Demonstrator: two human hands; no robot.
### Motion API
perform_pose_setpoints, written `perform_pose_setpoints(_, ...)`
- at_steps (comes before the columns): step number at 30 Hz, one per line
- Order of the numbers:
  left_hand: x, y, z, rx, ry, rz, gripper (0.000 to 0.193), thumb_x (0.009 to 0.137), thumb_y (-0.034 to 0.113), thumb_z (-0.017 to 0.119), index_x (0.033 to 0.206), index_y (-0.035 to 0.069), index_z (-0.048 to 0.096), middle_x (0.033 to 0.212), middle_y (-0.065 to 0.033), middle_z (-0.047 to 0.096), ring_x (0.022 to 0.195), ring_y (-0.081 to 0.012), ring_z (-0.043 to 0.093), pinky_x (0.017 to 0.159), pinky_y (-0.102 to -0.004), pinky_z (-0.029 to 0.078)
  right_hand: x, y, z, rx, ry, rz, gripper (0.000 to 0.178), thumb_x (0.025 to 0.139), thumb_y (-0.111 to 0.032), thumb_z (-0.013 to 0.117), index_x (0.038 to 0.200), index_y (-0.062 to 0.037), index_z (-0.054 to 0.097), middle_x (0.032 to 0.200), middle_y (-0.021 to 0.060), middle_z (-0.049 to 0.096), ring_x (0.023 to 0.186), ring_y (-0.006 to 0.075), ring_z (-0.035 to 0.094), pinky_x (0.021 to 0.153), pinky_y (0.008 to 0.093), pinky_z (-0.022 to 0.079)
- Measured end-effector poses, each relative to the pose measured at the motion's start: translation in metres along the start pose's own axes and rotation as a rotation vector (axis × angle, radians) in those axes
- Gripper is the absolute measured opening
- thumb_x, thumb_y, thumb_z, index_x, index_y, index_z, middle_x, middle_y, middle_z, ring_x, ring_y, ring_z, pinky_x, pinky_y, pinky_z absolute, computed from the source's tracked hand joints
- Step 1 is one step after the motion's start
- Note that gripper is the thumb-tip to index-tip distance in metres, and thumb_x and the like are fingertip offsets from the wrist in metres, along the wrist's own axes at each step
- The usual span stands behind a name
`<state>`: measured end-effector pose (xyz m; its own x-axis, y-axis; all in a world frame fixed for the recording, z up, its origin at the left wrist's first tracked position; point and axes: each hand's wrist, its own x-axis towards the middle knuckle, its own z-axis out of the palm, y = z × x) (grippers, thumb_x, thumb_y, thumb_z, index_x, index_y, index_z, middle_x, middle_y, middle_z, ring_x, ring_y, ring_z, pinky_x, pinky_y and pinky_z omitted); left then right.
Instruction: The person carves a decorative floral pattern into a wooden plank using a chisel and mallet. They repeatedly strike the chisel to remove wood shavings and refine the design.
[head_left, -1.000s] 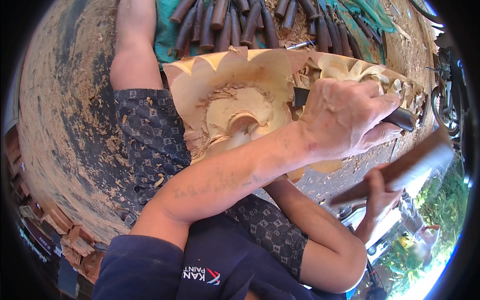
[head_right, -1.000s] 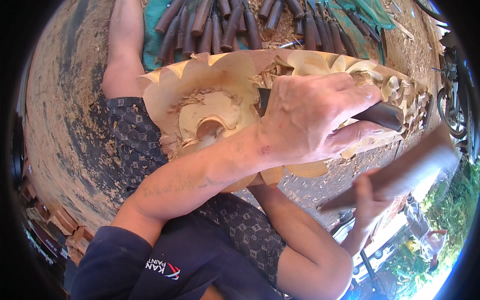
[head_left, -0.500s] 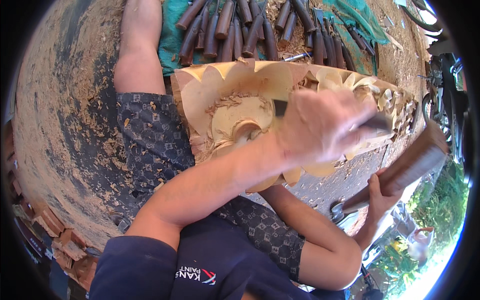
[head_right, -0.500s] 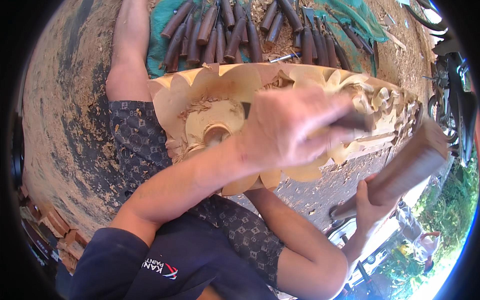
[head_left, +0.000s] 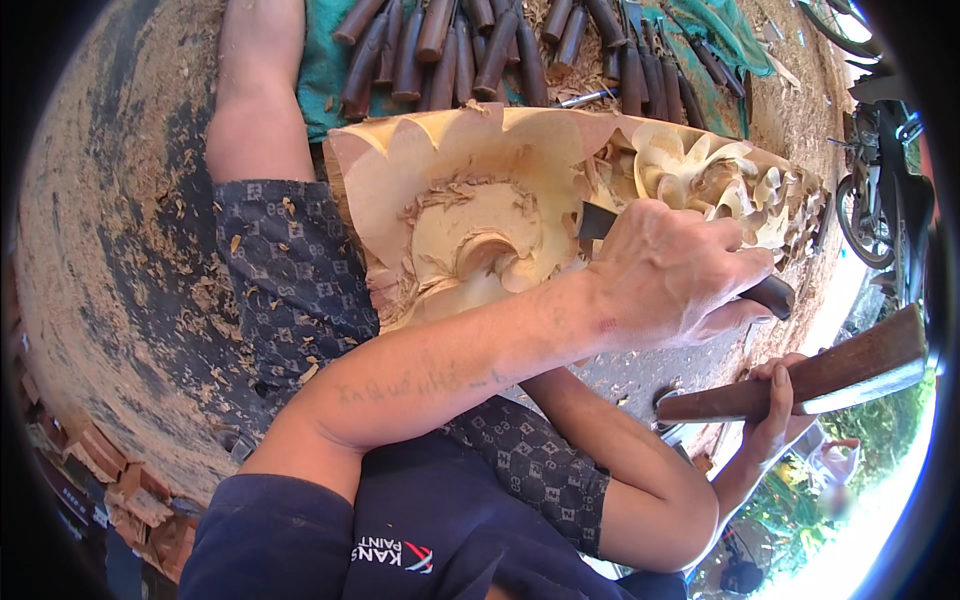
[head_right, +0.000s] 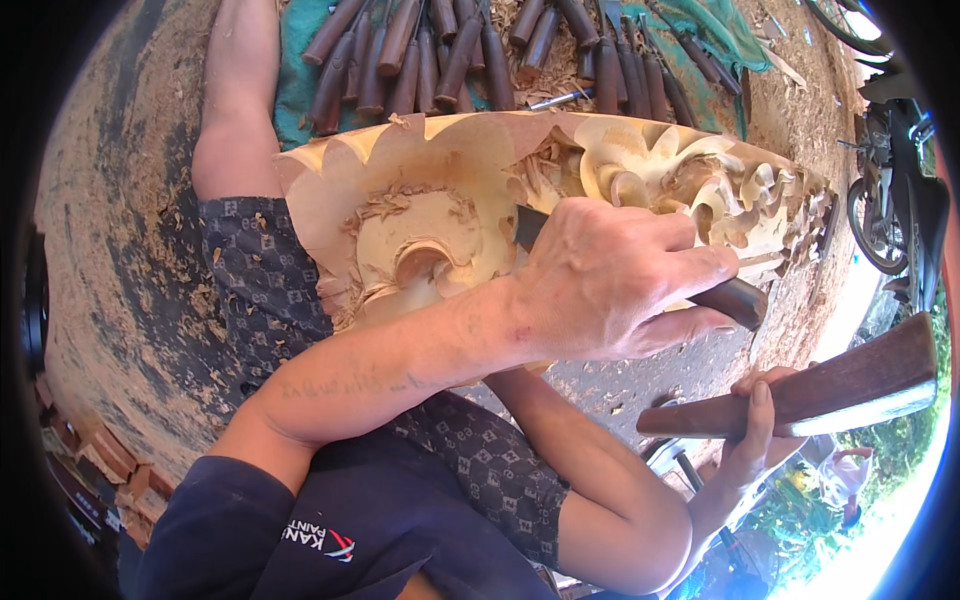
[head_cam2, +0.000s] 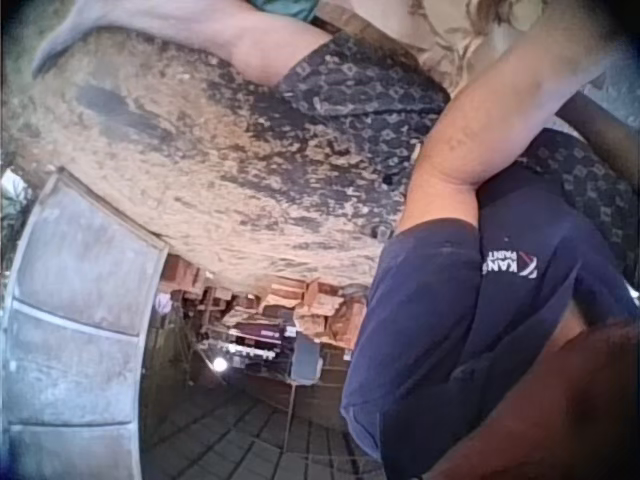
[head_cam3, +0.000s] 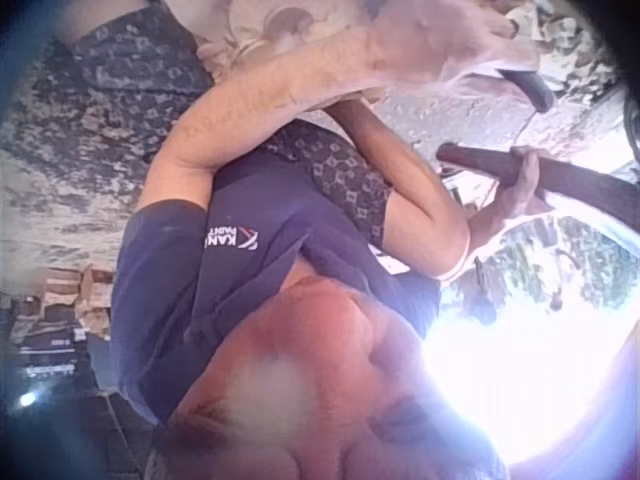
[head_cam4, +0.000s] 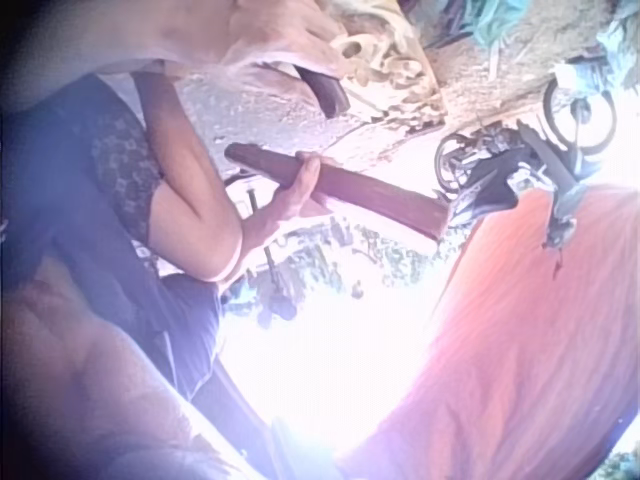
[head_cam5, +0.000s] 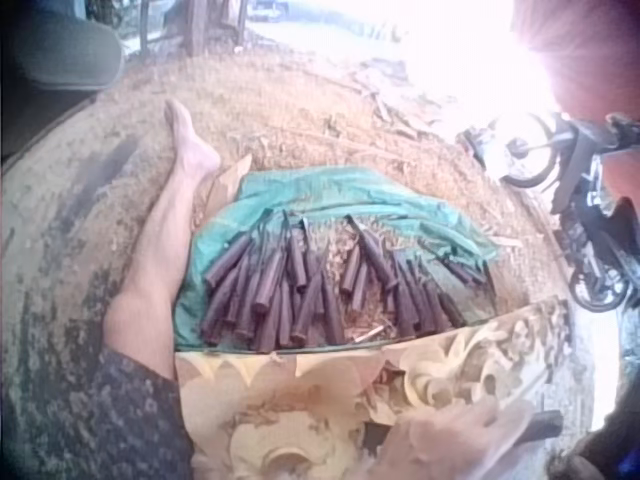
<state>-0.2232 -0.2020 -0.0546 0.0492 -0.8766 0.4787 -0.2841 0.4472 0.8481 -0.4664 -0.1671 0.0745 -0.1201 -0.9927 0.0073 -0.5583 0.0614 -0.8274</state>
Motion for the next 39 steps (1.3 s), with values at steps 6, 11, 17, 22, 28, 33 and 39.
perform_pose_setpoints(6, 0.001, -0.001, -0.001, -0.018, -0.010, -0.005, 0.037, 0.087, 0.048, 0.080, 0.103, 0.015, 0.073, 0.072, -0.0022, 0.062, 0.061, -0.0212, 0.068, 0.050, -0.0352, 0.051, -0.005, 0.020, 0.012, 0.077, -0.058, 0.014, 0.025, 0.094, -0.009, 0.068, 0.113, 0.0028, 0.055, 0.088, 0.0106, 0.060, 0.078, 0.0189, 0.063, 0.076, 0.0329, 0.056)
perform_pose_setpoints(11, 0.002, -0.001, -0.003, -0.061, 0.057, -0.036, 0.038, 0.086, 0.048, 0.080, 0.105, 0.015, 0.073, 0.074, -0.0024, 0.064, 0.062, -0.0225, 0.069, 0.050, -0.0366, 0.052, -0.014, 0.064, 0.008, -0.455, -0.033, -0.077, 0.038, 0.083, 0.005, 0.078, 0.116, -0.0011, 0.059, 0.096, 0.0085, 0.069, 0.085, 0.0171, 0.067, 0.084, 0.0332, 0.056)
perform_pose_setpoints(17, 0.000, -0.003, -0.002, -0.065, 0.090, -0.047, 0.039, 0.086, 0.048, 0.081, 0.108, 0.016, 0.074, 0.077, -0.0030, 0.067, 0.065, -0.0235, 0.070, 0.053, -0.0370, 0.053, -0.009, 0.053, 0.001, -0.169, -0.104, 0.059, 0.048, 0.079, 0.004, 0.080, 0.122, -0.0025, 0.059, 0.100, 0.0107, 0.072, 0.091, 0.0177, 0.068, 0.092, 0.0349, 0.053)
perform_pose_setpoints(22, -0.001, -0.005, -0.006, -0.057, 0.089, -0.046, 0.040, 0.086, 0.046, 0.081, 0.111, 0.016, 0.076, 0.081, -0.0027, 0.069, 0.068, -0.0231, 0.071, 0.054, -0.0364, 0.054, 0.003, 0.040, 0.004, -0.378, 0.122, 0.029, 0.050, 0.080, 0.005, 0.079, 0.124, 0.0018, 0.057, 0.101, 0.0095, 0.070, 0.093, 0.0174, 0.068, 0.087, 0.0333, 0.056)
perform_pose_setpoints(28, -0.002, -0.005, -0.006, -0.073, 0.089, -0.070, 0.040, 0.087, 0.044, 0.080, 0.114, 0.015, 0.077, 0.082, -0.0029, 0.069, 0.068, -0.0216, 0.071, 0.055, -0.0356, 0.055, -0.006, 0.034, 0.019, -0.508, -0.003, -0.038, 0.027, 0.085, 0.004, 0.078, 0.108, -0.0018, 0.063, 0.096, 0.0060, 0.069, 0.090, 0.0140, 0.066, 0.082, 0.0299, 0.054)
perform_pose_setpoints(33, -0.002, -0.007, -0.004, -0.096, 0.119, -0.055, 0.040, 0.087, 0.043, 0.080, 0.115, 0.014, 0.078, 0.084, -0.0026, 0.070, 0.069, -0.0206, 0.071, 0.056, -0.0355, 0.055, 0.010, 0.034, -0.002, 0.043, -0.042, 0.042, 0.036, 0.081, -0.003, 0.082, 0.110, -0.0003, 0.061, 0.095, 0.0080, 0.069, 0.088, 0.0156, 0.067, 0.085, 0.0312, 0.054)
perform_pose_setpoints(39, -0.004, -0.007, -0.009, -0.098, 0.098, -0.066, 0.042, 0.087, 0.044, 0.081, 0.116, 0.014, 0.078, 0.084, -0.0031, 0.070, 0.069, -0.0203, 0.071, 0.056, -0.0343, 0.055, 0.003, 0.017, 0.016, -0.487, 0.061, 0.046, 0.031, 0.086, 0.003, 0.075, 0.114, 0.0001, 0.062, 0.094, 0.0068, 0.068, 0.082, 0.0146, 0.065, 0.076, 0.0295, 0.055)
